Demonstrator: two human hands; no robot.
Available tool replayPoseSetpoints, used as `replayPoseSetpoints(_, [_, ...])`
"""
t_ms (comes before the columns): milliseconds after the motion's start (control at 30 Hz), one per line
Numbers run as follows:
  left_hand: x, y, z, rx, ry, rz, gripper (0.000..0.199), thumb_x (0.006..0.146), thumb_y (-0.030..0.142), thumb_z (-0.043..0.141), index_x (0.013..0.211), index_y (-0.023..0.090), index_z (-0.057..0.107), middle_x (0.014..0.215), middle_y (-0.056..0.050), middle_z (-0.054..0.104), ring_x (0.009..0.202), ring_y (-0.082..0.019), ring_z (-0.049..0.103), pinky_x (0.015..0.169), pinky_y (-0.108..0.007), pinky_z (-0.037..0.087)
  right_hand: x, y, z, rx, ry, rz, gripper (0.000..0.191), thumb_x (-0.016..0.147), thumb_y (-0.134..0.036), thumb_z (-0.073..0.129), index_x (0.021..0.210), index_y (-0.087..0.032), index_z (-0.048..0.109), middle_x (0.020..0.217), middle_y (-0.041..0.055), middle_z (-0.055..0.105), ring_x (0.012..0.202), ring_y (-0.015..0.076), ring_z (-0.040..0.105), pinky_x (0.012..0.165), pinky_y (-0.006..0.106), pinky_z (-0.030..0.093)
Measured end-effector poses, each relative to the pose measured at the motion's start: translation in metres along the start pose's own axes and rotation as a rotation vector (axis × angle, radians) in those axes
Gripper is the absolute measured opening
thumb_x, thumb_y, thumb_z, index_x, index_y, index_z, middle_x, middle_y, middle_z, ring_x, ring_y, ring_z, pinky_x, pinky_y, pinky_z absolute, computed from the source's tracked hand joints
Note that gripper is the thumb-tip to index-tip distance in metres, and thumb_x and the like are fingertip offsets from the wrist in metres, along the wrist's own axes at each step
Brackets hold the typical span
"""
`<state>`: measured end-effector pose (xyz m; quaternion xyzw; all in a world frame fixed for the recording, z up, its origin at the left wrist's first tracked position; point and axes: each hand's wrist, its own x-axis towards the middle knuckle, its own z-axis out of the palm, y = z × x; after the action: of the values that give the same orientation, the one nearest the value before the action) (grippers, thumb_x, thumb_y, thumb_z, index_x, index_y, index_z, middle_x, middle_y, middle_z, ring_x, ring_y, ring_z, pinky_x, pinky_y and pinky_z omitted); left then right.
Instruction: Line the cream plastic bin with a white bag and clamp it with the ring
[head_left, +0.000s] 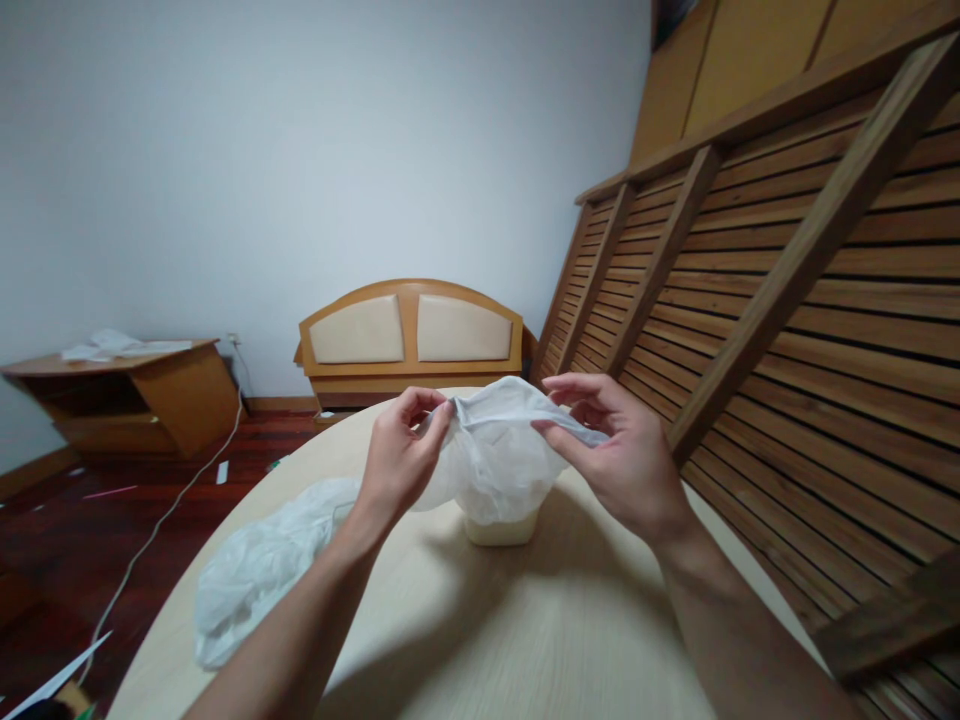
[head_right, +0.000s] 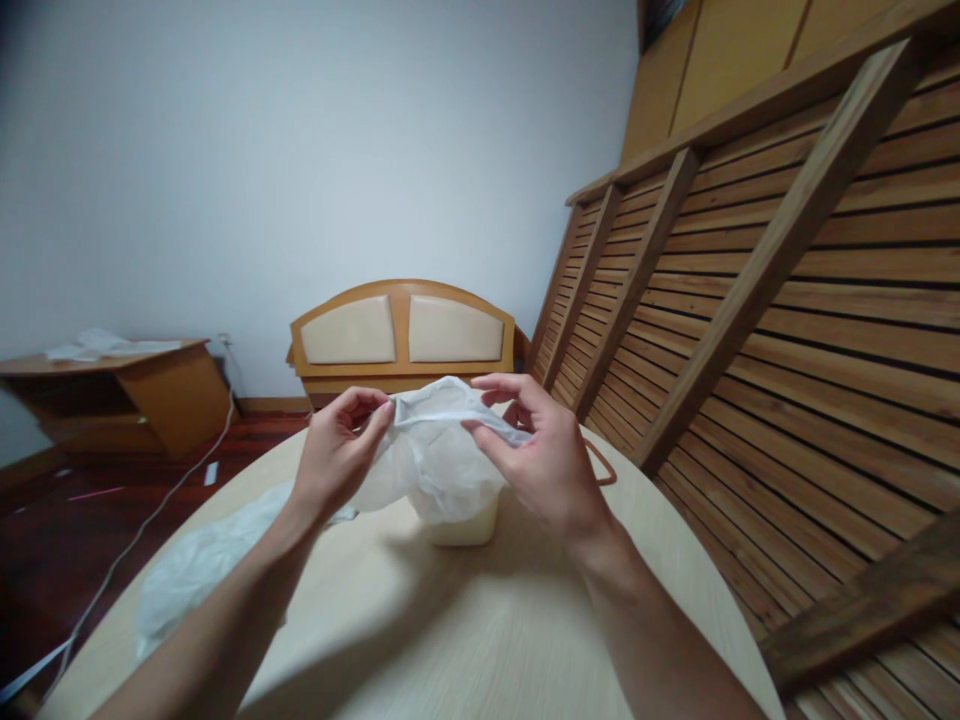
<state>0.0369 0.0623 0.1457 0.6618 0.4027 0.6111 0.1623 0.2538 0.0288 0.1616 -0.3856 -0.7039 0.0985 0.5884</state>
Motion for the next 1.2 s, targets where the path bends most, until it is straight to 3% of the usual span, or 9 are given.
replayPoseSetpoints(100, [-0.006, 0.010, 0.001, -0.017, -0.070, 0.028, 0.015, 0.088, 0.031, 0.062, 0.084, 0.017, 0.065, 0.082, -0.003, 0.071, 0.073, -0.015, 0.065, 0.066, -0.024, 0.049, -0.005, -0.011, 0.001, -0.044, -0.120, -0.027, 0.045, 0.083, -0.029, 0.074, 0.126, -0.027, 0.062, 0.107, 0.0050, 0.068, 0.075, 0.0161, 0.063, 0.063, 0.028, 0.055])
replayPoseSetpoints(200, [-0.014, 0.018, 0.000, 0.009, -0.144, 0.077, 0.013, 0.090, 0.028, 0.061, 0.084, 0.018, 0.066, 0.082, -0.003, 0.071, 0.073, -0.015, 0.064, 0.066, -0.024, 0.049, -0.010, -0.023, 0.002, -0.166, -0.248, -0.102, 0.068, 0.077, -0.036, 0.081, 0.138, -0.028, 0.052, 0.126, 0.0082, 0.063, 0.104, 0.0239, 0.065, 0.087, 0.037, 0.057])
replayPoseSetpoints(333, [-0.027, 0.027, -0.003, 0.082, -0.223, 0.159, 0.010, 0.093, 0.025, 0.059, 0.088, 0.019, 0.065, 0.084, -0.002, 0.070, 0.075, -0.015, 0.063, 0.069, -0.025, 0.049, -0.022, -0.037, 0.006, -0.434, -0.183, -0.234, 0.085, 0.067, -0.049, 0.086, 0.140, -0.025, 0.051, 0.148, 0.0145, 0.049, 0.133, 0.0361, 0.048, 0.109, 0.054, 0.042])
replayPoseSetpoints(433, [-0.041, 0.032, -0.005, 0.142, -0.287, 0.249, 0.007, 0.094, 0.022, 0.057, 0.090, 0.019, 0.063, 0.085, -0.002, 0.069, 0.077, -0.015, 0.064, 0.070, -0.025, 0.049, -0.037, -0.043, 0.008, -0.589, -0.172, -0.305, 0.072, 0.069, -0.045, 0.086, 0.132, -0.023, 0.059, 0.146, 0.0143, 0.054, 0.134, 0.0397, 0.046, 0.111, 0.060, 0.034])
replayPoseSetpoints(600, [-0.069, 0.027, -0.005, 0.270, -0.308, 0.421, 0.008, 0.095, 0.018, 0.055, 0.092, 0.021, 0.060, 0.085, -0.003, 0.068, 0.077, -0.015, 0.065, 0.069, -0.025, 0.050, -0.064, -0.038, 0.012, -0.572, -0.248, -0.315, 0.019, 0.086, -0.019, 0.067, 0.105, -0.023, 0.068, 0.102, 0.0058, 0.076, 0.112, 0.0299, 0.062, 0.107, 0.054, 0.037])
replayPoseSetpoints(700, [-0.087, 0.014, -0.009, 0.289, -0.345, 0.524, 0.012, 0.097, 0.016, 0.051, 0.094, 0.020, 0.061, 0.085, -0.003, 0.069, 0.075, -0.014, 0.066, 0.066, -0.022, 0.051, -0.080, -0.026, 0.017, -0.486, -0.326, -0.298, 0.014, 0.089, -0.014, 0.062, 0.099, -0.021, 0.069, 0.088, 0.0038, 0.075, 0.086, 0.0233, 0.068, 0.090, 0.043, 0.047])
replayPoseSetpoints(900, [-0.117, -0.014, -0.024, 0.351, -0.507, 0.587, 0.014, 0.096, 0.018, 0.051, 0.099, 0.022, 0.064, 0.085, -0.004, 0.072, 0.070, -0.014, 0.068, 0.061, -0.022, 0.052, -0.111, 0.002, 0.032, -0.456, -0.588, -0.168, 0.014, 0.084, -0.009, 0.063, 0.091, -0.018, 0.069, 0.085, 0.0032, 0.075, 0.080, 0.0213, 0.070, 0.072, 0.032, 0.046])
replayPoseSetpoints(1000, [-0.120, -0.018, -0.032, 0.323, -0.538, 0.497, 0.015, 0.090, 0.023, 0.056, 0.102, 0.022, 0.064, 0.089, -0.007, 0.072, 0.077, -0.018, 0.070, 0.069, -0.027, 0.055, -0.119, 0.008, 0.034, -0.448, -0.772, -0.150, 0.013, 0.084, -0.011, 0.064, 0.092, -0.019, 0.071, 0.087, 0.0027, 0.076, 0.079, 0.0201, 0.071, 0.069, 0.030, 0.045])
replayPoseSetpoints(1200, [-0.115, -0.045, -0.028, 0.276, -0.116, -0.027, 0.025, 0.092, 0.033, 0.056, 0.114, 0.020, 0.058, 0.119, -0.013, 0.066, 0.104, -0.025, 0.066, 0.086, -0.041, 0.056, -0.124, 0.003, 0.032, -0.421, -1.054, -0.237, 0.006, 0.083, -0.019, 0.065, 0.084, -0.020, 0.071, 0.083, 0.0018, 0.075, 0.074, 0.0176, 0.069, 0.061, 0.027, 0.040])
